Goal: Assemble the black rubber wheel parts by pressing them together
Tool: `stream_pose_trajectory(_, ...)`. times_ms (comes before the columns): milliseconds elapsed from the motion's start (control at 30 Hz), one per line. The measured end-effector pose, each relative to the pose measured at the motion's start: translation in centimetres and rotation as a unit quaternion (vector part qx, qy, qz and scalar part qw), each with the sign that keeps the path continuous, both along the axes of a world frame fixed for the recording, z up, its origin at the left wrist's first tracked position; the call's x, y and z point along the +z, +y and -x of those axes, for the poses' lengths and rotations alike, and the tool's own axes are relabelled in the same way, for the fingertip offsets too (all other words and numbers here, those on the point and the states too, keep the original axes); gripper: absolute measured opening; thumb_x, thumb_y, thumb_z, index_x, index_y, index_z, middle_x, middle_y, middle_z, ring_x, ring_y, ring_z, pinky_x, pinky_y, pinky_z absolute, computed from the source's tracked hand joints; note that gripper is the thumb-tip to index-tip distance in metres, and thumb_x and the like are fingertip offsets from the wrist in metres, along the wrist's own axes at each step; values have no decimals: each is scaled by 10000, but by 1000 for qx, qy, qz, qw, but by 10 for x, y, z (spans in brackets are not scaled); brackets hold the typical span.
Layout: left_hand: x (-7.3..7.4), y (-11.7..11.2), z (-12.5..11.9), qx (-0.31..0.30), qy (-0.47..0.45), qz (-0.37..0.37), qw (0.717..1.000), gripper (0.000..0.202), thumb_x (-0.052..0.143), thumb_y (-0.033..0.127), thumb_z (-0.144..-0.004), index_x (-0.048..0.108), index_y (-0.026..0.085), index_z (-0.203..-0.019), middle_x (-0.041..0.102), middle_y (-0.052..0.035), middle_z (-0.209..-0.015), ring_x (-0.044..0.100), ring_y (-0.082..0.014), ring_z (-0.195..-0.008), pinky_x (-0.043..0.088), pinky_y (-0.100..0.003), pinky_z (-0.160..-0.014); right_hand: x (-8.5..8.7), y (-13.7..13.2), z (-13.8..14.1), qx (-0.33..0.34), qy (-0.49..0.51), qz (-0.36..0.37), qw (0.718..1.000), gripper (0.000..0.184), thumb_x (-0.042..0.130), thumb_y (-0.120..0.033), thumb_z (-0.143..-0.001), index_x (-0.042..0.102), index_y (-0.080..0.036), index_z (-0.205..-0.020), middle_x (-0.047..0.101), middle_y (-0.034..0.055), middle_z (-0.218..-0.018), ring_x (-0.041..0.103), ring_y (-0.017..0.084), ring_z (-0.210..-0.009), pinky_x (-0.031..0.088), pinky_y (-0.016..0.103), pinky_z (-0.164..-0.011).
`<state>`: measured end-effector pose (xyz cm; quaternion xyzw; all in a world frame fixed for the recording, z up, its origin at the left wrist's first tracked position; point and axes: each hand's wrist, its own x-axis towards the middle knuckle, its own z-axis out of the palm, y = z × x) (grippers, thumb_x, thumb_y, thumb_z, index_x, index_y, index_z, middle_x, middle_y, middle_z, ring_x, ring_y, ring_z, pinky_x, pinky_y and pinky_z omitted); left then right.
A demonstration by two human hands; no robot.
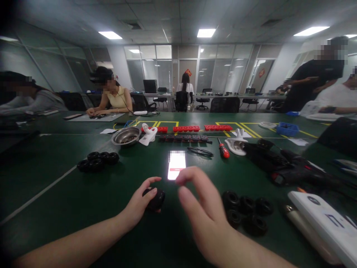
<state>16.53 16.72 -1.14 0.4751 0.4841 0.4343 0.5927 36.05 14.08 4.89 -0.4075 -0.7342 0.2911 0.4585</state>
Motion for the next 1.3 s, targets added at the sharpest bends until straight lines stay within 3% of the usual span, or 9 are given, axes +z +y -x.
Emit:
stream_pose_trajectory(100,0,-3,0,30,29,-70,997,354,481,359,-752,399,214,-1064,499,6,-760,555,-171,-686,478,-326,-637,-30,23,32,82,48,202,975,400,308,-531,-816,466,-185,-691,486,2,-599,493,140,-535,408,258,-484)
stream_pose_trajectory(200,-1,-6,1,17,74,-140,987,378,500,362,-747,394,216,-1080,553,-3,-784,561,-180,-723,441,-318,-708,-56,31,45,125,3,280,952,407,302,-520,-821,446,-175,-659,482,-7,-563,455,116,-479,358,231,-439)
stream_pose_trajectory(367,-3,-2,3,-16,100,-126,987,411,487,412,-745,392,212,-1092,540,-20,-829,549,-193,-766,423,-315,-704,-58,23,38,71,-90,157,981,163,509,-323,-761,506,-168,-812,539,7,-691,490,135,-603,385,251,-551)
stream_pose_trajectory(500,-5,1,3,-21,82,-76,993,408,491,429,-728,412,209,-1063,496,-4,-784,528,-182,-709,426,-295,-619,-50,20,33,49,-181,65,980,414,624,-277,-675,462,-202,-1049,562,38,-950,519,183,-805,396,296,-695)
stream_pose_trajectory(700,-3,-2,2,-39,62,-82,994,404,492,405,-734,396,222,-1080,508,12,-746,514,-163,-684,411,-282,-630,-48,22,30,52,-233,45,970,250,534,-348,-761,504,-181,-944,584,34,-827,530,175,-719,403,284,-620)
stream_pose_trajectory(867,1,0,1,-29,46,-39,998,404,444,449,-748,410,210,-1072,535,-20,-832,539,-195,-772,425,-308,-677,-48,24,29,107,-216,-30,970,385,562,-274,-743,435,-179,-1094,537,63,-1002,504,184,-881,401,299,-760)
stream_pose_trajectory(967,3,0,1,-20,45,-26,998,402,467,429,-741,399,208,-1069,543,-10,-795,548,-197,-762,427,-313,-685,-49,25,28,89,-216,-19,972,431,586,-336,-719,432,-189,-1095,541,57,-997,510,192,-872,410,311,-744)
stream_pose_trajectory(1133,2,-1,2,-43,57,-40,997,391,459,432,-754,407,223,-1080,546,-8,-797,549,-192,-752,425,-308,-680,-53,27,27,59,-239,-3,969,343,577,-411,-723,514,-166,-955,584,50,-858,533,189,-767,421,306,-670)
stream_pose_trajectory(1300,2,2,1,-15,73,-33,997,354,473,417,-745,448,213,-1033,504,-36,-956,532,-200,-812,431,-307,-685,-51,27,27,98,-218,-66,969,364,556,-304,-754,450,-172,-1076,536,76,-1024,495,196,-912,401,317,-776)
